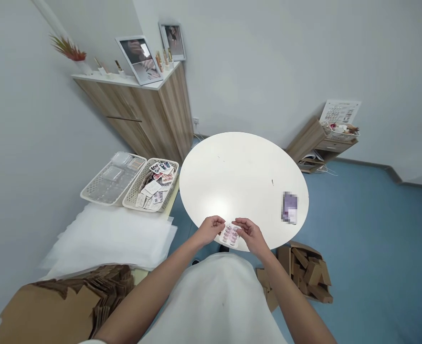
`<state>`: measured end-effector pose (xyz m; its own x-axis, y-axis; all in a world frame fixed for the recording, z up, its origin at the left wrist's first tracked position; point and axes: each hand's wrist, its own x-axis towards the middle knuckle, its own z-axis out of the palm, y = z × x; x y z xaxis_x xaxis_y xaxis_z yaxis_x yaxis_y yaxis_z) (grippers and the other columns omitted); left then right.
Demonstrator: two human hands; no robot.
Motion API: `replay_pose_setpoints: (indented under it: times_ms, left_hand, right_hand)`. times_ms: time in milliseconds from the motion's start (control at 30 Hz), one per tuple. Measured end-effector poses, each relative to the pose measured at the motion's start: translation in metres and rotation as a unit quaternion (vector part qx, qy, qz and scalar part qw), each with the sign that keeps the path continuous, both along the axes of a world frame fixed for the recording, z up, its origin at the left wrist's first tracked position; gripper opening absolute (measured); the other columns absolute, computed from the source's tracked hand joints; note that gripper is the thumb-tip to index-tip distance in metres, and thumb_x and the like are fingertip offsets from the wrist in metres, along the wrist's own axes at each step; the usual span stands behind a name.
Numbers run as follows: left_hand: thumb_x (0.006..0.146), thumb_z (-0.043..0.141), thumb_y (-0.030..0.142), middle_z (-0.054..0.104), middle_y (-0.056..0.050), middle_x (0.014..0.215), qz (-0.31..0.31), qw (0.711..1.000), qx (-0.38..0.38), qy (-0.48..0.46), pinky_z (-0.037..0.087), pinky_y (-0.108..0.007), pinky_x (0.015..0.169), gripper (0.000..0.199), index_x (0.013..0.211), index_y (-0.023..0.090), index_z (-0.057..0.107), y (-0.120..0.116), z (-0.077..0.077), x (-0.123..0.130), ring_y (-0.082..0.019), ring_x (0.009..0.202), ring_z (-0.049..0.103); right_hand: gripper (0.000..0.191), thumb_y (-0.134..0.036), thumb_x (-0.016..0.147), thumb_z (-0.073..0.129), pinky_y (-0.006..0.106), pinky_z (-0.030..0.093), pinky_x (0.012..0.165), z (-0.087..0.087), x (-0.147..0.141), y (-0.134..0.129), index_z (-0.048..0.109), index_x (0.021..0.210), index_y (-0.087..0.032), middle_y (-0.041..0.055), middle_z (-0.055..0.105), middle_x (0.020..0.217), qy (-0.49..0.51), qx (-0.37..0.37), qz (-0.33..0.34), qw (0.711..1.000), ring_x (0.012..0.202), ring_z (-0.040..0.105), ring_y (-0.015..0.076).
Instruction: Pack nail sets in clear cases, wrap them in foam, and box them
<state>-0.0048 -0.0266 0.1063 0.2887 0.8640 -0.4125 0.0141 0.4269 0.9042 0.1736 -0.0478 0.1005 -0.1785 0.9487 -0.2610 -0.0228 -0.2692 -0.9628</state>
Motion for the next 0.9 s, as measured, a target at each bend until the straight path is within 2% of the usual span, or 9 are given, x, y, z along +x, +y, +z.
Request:
replay_pose_setpoints:
  times_ms: [200,333,400,533,667,800,900]
  left_hand:
    - [0.068,0.060,0.038,0.054,0.002,0.059,0.067,0.997,-0.047,0.019,0.038,-0.024,0.058,0.023,0.073,0.017,0.055,0.012,-0.003,0.006,-0.009,0.055,0.051]
    - [0.066,0.060,0.036,0.056,0.001,0.062,0.120,0.988,-0.098,0.022,0.040,-0.024,0.060,0.022,0.073,0.017,0.052,0.016,-0.007,0.015,-0.010,0.058,0.054]
    - [0.066,0.060,0.035,0.057,0.001,0.063,0.131,0.985,-0.112,0.017,0.040,-0.024,0.060,0.021,0.073,0.017,0.052,0.016,-0.009,0.022,-0.011,0.059,0.055]
    - [0.067,0.059,0.034,0.059,-0.001,0.065,0.121,0.984,-0.128,0.023,0.041,-0.024,0.060,0.020,0.073,0.017,0.051,0.017,-0.014,0.036,-0.012,0.061,0.056]
    - [0.068,0.058,0.035,0.058,-0.001,0.069,0.087,0.987,-0.115,0.065,0.042,-0.025,0.064,0.020,0.076,0.017,0.052,0.019,-0.020,0.039,-0.013,0.066,0.058]
    - [0.068,0.060,0.031,0.058,-0.003,0.085,0.074,0.990,-0.052,0.111,0.043,-0.026,0.068,0.037,0.102,0.018,0.053,0.018,-0.028,0.030,-0.011,0.067,0.057]
    - [0.070,0.058,0.031,0.058,-0.006,0.095,0.028,0.989,-0.011,0.144,0.044,-0.027,0.070,0.051,0.119,0.021,0.047,0.018,-0.029,0.018,-0.013,0.073,0.058]
  right_hand:
    - [0.041,-0.037,0.068,0.062,0.037,0.049,0.078,-0.010,0.014,0.028,0.053,0.104,-0.021,0.0100,0.060,0.106,0.008,-0.022,-0.028,0.999,0.088,0.061,0.0184]
    - [0.043,-0.034,0.065,0.065,0.039,0.048,0.079,-0.019,0.023,0.027,0.054,0.105,-0.021,0.0083,0.060,0.105,0.017,-0.061,-0.025,0.998,0.079,0.063,0.0175]
    - [0.042,-0.034,0.065,0.066,0.039,0.048,0.078,-0.025,0.026,0.025,0.054,0.103,-0.021,0.0062,0.062,0.097,0.037,-0.079,-0.018,0.996,0.077,0.063,0.0178]
    - [0.036,-0.040,0.068,0.062,0.038,0.047,0.076,-0.034,0.030,0.028,0.056,0.096,-0.018,0.0014,0.061,0.073,0.056,-0.108,-0.041,0.992,0.070,0.062,0.0177]
    - [0.033,-0.042,0.070,0.058,0.034,0.046,0.071,-0.039,0.033,0.037,0.057,0.093,-0.018,-0.0007,0.058,0.069,0.025,-0.119,-0.050,0.991,0.064,0.059,0.0147]
    - [0.033,-0.043,0.073,0.055,0.030,0.044,0.065,-0.041,0.030,0.044,0.056,0.095,-0.019,-0.0011,0.056,0.070,-0.018,-0.122,-0.020,0.992,0.060,0.055,0.0127]
    - [0.031,-0.042,0.075,0.052,0.028,0.043,0.061,-0.043,0.022,0.047,0.055,0.096,-0.020,-0.0012,0.055,0.072,-0.052,-0.122,0.018,0.991,0.060,0.055,0.0123]
